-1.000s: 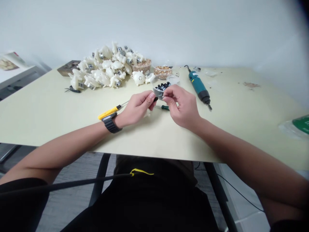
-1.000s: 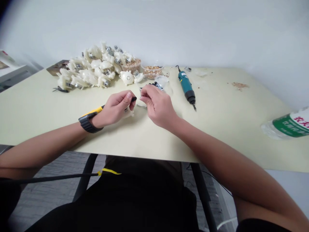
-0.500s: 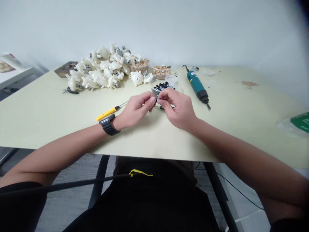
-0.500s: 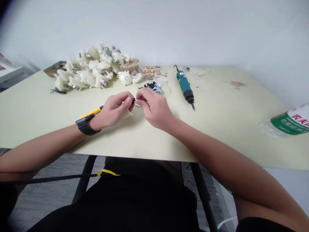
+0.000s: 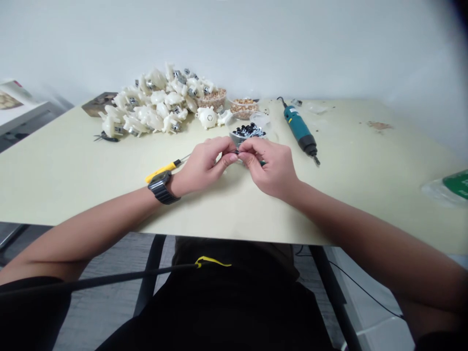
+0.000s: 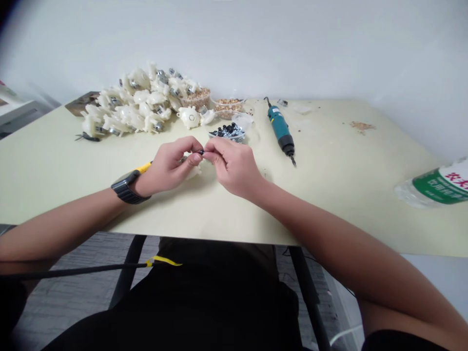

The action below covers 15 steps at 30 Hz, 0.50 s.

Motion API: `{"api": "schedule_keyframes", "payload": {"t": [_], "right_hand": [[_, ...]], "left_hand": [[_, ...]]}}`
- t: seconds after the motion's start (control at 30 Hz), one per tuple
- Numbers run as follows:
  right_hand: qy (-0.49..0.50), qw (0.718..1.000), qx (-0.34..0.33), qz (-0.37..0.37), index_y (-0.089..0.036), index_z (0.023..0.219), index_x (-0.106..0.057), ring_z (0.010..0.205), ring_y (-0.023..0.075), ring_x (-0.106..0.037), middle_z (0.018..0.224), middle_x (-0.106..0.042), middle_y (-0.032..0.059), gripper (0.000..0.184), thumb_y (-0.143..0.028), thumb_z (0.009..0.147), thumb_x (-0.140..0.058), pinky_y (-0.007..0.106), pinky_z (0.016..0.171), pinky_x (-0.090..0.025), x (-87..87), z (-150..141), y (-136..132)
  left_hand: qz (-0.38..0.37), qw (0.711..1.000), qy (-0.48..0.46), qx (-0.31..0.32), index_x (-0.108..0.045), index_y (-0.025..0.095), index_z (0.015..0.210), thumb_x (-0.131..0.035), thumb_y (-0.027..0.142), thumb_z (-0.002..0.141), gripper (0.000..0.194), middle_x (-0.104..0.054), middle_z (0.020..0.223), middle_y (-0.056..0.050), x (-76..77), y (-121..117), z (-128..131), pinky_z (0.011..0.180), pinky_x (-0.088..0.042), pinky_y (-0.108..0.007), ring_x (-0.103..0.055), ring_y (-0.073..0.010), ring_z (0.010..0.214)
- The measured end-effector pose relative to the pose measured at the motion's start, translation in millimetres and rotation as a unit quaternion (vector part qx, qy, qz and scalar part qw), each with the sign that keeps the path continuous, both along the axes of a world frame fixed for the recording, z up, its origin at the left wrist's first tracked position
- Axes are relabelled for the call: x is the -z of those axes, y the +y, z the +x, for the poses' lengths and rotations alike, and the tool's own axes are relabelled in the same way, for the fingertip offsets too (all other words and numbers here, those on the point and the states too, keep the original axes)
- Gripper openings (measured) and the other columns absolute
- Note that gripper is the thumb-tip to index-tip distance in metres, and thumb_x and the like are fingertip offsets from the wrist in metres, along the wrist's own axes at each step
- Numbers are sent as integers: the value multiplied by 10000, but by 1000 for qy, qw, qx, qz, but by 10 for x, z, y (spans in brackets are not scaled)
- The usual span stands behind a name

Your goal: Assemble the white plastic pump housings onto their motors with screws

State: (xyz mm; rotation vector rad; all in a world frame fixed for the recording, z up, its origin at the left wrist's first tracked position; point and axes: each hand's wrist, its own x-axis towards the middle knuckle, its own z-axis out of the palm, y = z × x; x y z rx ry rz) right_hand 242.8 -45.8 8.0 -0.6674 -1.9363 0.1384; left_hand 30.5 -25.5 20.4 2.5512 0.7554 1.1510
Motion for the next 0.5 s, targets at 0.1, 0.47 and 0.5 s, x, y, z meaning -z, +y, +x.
{"api": "schedule_keyframes", "payload": {"t": [0.1,0.47,0.5], "right_hand": [[7,1000,-6,-21,-211,891,-626,672,138,-545,760,-620,-10,193,-248,1080,-611,281,679,-430,-14,-4,-20],[-8,998,-7,-61,-201,884,-639,623,126,-503,723,-611,-11,325,-423,1119,-605,289,635,-387,-34,-3,-46],[-12,998,-3,-56,-204,888,-641,634,130,-518,731,-620,-7,317,-412,1121,-595,287,641,-396,-31,-1,-45]], "left_hand": [[42,999,22,-9,-585,210,914,-426,662,1104,516,-665,797,-39,-3,22,-11,730,-459,-338,-576,-179,742],[76,996,39,-11,-569,213,913,-447,588,1119,445,-644,792,-43,43,39,-25,726,-477,-342,-583,-188,760],[78,996,38,-11,-570,212,913,-453,580,1120,437,-644,792,-42,45,38,-26,723,-476,-340,-584,-187,761]]}}
